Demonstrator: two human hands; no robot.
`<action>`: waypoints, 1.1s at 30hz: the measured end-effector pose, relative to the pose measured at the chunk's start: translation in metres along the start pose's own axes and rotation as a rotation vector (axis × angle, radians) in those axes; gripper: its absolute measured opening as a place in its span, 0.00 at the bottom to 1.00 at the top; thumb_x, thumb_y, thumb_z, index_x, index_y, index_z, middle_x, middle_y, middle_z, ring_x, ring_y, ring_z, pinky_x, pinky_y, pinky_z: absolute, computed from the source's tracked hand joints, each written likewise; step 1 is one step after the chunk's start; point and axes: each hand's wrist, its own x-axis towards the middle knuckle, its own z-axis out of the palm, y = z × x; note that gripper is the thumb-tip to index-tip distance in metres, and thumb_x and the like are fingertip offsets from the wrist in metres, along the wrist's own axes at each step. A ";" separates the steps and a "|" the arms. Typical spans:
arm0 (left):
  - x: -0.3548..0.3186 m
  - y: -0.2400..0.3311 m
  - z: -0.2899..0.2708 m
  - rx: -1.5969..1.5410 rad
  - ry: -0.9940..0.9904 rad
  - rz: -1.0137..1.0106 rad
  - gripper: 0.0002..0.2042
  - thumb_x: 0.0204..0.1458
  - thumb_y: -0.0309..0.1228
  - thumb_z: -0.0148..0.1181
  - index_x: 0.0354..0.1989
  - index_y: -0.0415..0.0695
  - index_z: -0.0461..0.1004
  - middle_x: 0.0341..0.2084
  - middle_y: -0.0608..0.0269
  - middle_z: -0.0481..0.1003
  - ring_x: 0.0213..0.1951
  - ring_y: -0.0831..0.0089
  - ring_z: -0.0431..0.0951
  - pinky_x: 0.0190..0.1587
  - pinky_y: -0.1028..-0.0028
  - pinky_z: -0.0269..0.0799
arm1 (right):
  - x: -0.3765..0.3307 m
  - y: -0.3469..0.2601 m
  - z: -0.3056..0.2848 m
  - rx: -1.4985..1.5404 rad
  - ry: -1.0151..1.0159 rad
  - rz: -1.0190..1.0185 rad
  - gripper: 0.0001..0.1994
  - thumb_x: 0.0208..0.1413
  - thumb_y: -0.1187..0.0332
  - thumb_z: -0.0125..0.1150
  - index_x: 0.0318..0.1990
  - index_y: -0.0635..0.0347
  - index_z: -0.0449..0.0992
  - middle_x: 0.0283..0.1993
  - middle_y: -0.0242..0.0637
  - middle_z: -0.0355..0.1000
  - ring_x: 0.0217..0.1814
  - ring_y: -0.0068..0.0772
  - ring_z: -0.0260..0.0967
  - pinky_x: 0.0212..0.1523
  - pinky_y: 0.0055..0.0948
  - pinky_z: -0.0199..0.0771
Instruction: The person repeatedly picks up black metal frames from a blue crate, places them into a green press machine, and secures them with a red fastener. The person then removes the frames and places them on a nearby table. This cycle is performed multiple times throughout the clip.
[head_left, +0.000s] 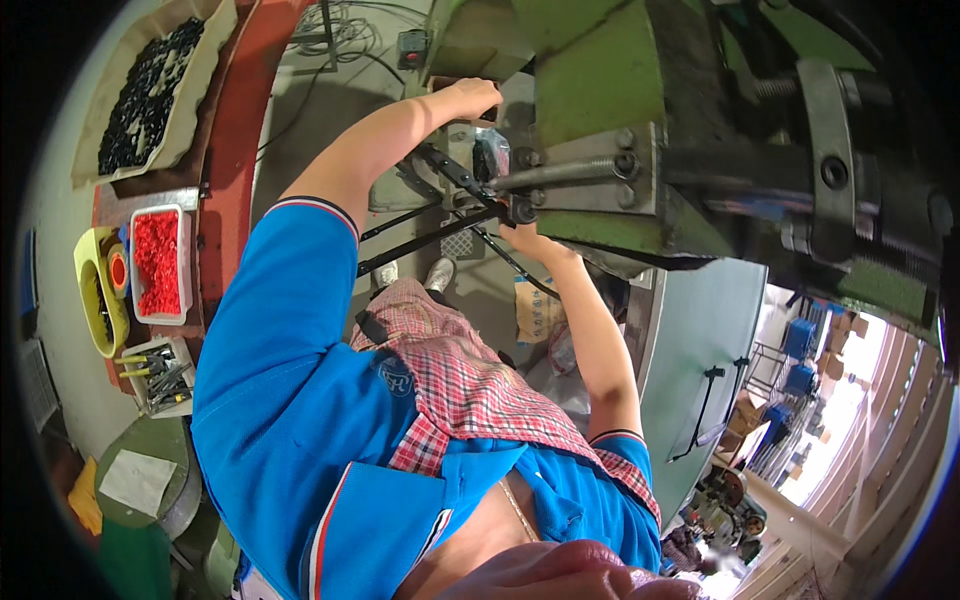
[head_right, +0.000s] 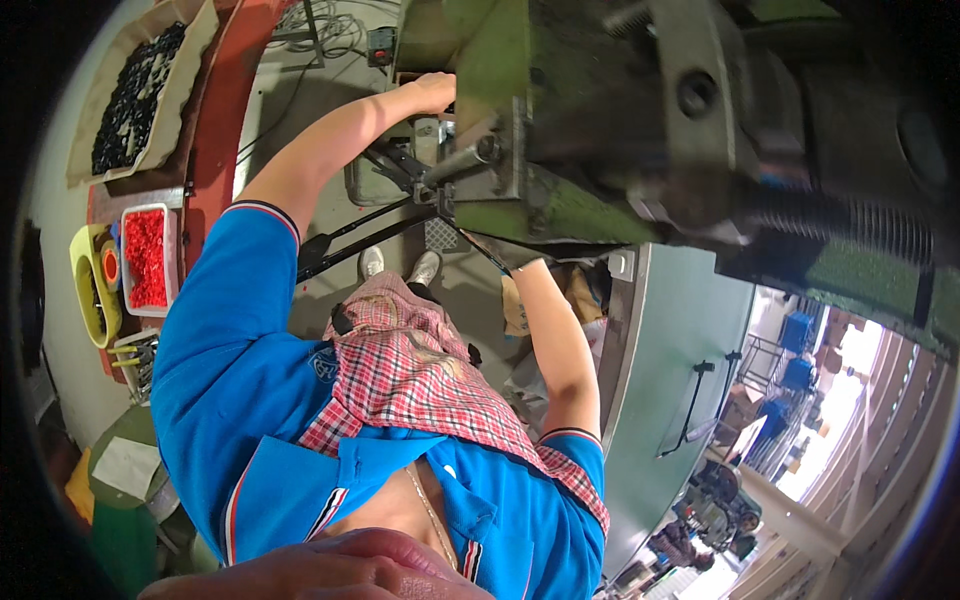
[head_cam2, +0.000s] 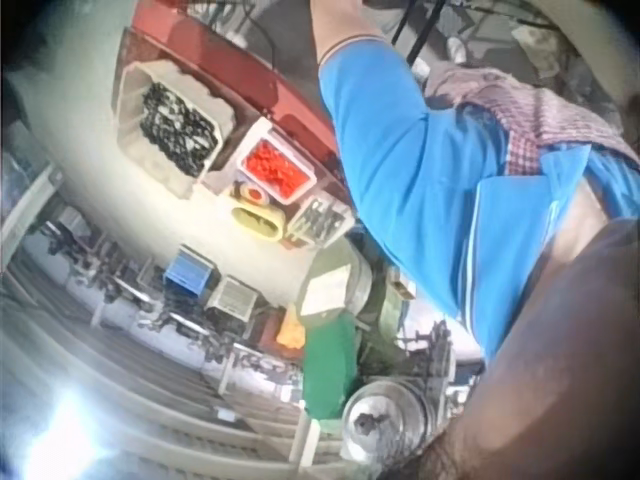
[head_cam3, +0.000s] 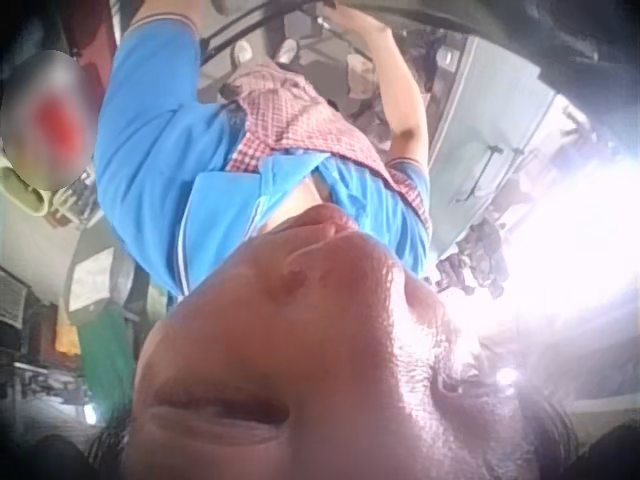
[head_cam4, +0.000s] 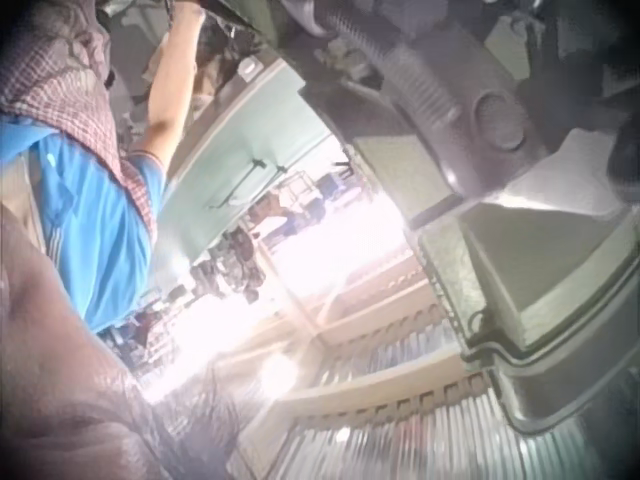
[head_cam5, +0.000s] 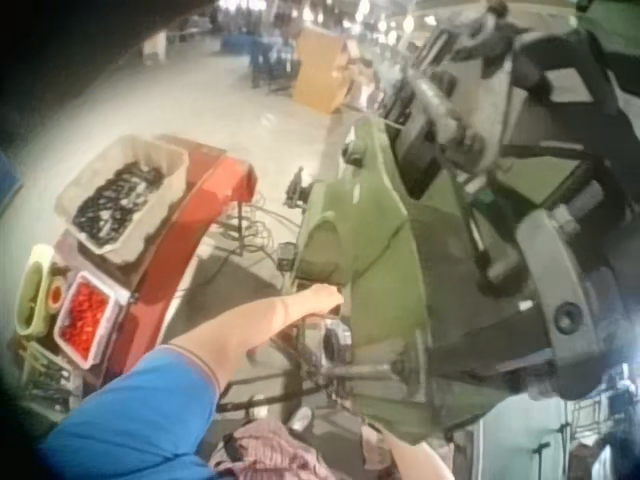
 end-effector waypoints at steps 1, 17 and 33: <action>0.007 -0.003 0.008 -0.013 0.053 0.005 0.08 0.46 0.28 0.57 0.35 0.45 0.79 0.35 0.49 0.79 0.41 0.50 0.80 0.42 0.57 0.76 | -0.002 -0.005 0.002 0.693 0.118 0.199 0.15 0.54 0.58 0.53 0.47 0.52 0.71 0.43 0.40 0.70 0.48 0.43 0.69 0.51 0.42 0.70; -0.048 -0.062 0.022 -0.190 0.233 -0.302 0.10 0.47 0.26 0.57 0.37 0.46 0.81 0.37 0.49 0.79 0.42 0.50 0.79 0.45 0.57 0.75 | 0.004 0.023 0.043 2.993 -0.048 0.646 0.23 0.45 0.58 0.61 0.52 0.52 0.75 0.42 0.49 0.76 0.42 0.53 0.75 0.47 0.44 0.74; -0.184 0.146 -0.056 -1.467 0.366 -0.211 0.12 0.51 0.31 0.67 0.36 0.32 0.79 0.27 0.62 0.79 0.31 0.80 0.78 0.33 0.76 0.72 | 0.002 0.029 0.052 2.922 0.244 0.837 0.15 0.41 0.65 0.62 0.38 0.59 0.74 0.36 0.42 0.75 0.44 0.46 0.73 0.47 0.40 0.72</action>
